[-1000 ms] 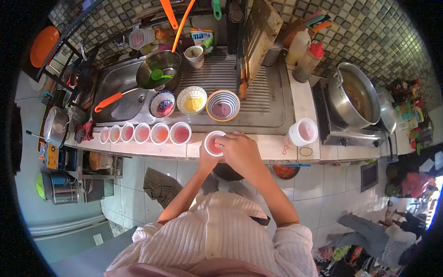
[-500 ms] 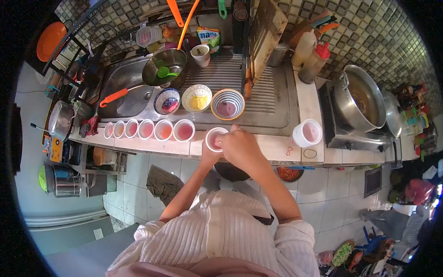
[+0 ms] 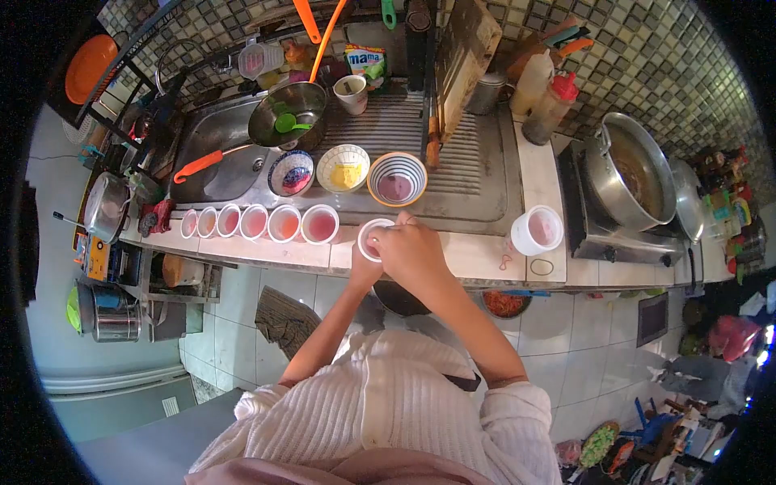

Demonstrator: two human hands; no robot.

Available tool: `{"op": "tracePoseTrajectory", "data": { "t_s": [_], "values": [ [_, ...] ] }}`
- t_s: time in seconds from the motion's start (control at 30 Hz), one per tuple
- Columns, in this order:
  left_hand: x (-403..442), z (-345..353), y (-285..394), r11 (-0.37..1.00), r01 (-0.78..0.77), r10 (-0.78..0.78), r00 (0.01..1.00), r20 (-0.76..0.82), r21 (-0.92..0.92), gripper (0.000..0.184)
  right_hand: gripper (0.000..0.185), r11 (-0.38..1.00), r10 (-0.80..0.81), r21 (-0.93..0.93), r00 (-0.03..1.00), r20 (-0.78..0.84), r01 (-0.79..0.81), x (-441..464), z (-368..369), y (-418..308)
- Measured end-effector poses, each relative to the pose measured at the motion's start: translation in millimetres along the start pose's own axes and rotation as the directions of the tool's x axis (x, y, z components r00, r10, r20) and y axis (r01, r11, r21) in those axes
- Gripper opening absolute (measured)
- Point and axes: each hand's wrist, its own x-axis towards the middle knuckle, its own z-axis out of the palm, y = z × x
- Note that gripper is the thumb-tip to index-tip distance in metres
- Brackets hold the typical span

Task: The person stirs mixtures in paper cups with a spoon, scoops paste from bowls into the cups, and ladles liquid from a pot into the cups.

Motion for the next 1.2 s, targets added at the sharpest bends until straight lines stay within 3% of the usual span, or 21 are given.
{"op": "tracePoseTrajectory", "data": {
  "t_s": [0.07,0.13,0.27,0.43,0.57,0.67,0.73,0.77,0.83,0.93,1.07,1.13,1.2],
  "values": [
    [-0.1,0.0,2.2,1.000,-0.010,0.010,1.000,-0.008,0.002,0.050,0.010,0.999,0.036,-0.021,0.999,0.003,-0.035,0.8,2.5,2.0],
    [0.4,-0.7,7.6,0.998,-0.057,0.057,0.998,-0.015,-0.004,0.050,0.012,0.995,0.013,-0.099,0.991,-0.131,-0.026,1.1,8.8,7.4],
    [0.8,-0.9,12.4,0.999,-0.005,0.005,1.000,0.005,-0.048,0.050,0.014,0.987,0.037,-0.152,0.990,-0.135,-0.057,-1.2,2.2,3.2],
    [-0.4,-2.0,-0.6,0.998,0.046,-0.045,0.999,0.028,-0.053,0.054,0.016,0.993,0.035,-0.110,0.999,0.020,-0.032,5.1,2.8,-2.0],
    [-0.1,-0.7,1.1,0.997,-0.066,0.065,0.998,-0.003,-0.033,0.055,0.015,0.992,0.050,-0.114,0.997,-0.061,-0.057,11.8,6.9,3.7],
    [-0.5,-2.0,3.3,0.998,-0.012,0.013,1.000,0.016,-0.069,0.056,0.016,0.985,0.074,-0.148,0.995,-0.064,-0.083,13.7,-2.7,1.3],
    [-1.4,-2.8,2.7,0.990,0.124,-0.121,0.992,0.043,-0.070,0.058,0.017,0.990,0.027,-0.141,0.993,0.111,-0.012,15.6,-6.3,-1.2],
    [-1.1,-2.2,0.7,0.990,0.124,-0.121,0.992,0.044,-0.070,0.058,0.017,0.990,0.028,-0.141,0.994,0.110,-0.012,17.8,-5.7,-1.4],
    [0.2,-1.1,-3.7,1.000,-0.011,0.011,1.000,0.018,-0.025,0.057,0.017,0.992,0.081,-0.100,0.995,0.066,-0.074,22.1,-2.7,-1.8],
    [0.6,0.1,-1.0,0.997,-0.076,0.076,0.997,-0.036,-0.014,0.056,0.018,0.978,0.166,-0.132,0.986,0.013,-0.162,20.0,0.4,3.2],
    [0.0,0.4,1.0,0.999,-0.006,0.005,1.000,-0.024,-0.034,0.056,0.019,0.968,0.217,-0.145,0.973,0.073,-0.205,19.8,-4.5,0.0],
    [1.0,-0.1,0.1,0.999,-0.031,0.031,0.999,-0.030,0.010,0.057,0.019,0.964,0.227,-0.138,0.974,-0.023,-0.228,22.8,-1.3,-1.7],
    [1.5,-0.8,-0.5,0.999,-0.021,0.021,0.999,-0.025,-0.025,0.057,0.019,0.980,0.186,-0.072,0.982,-0.018,-0.187,23.8,5.2,2.3]
  ]
}}
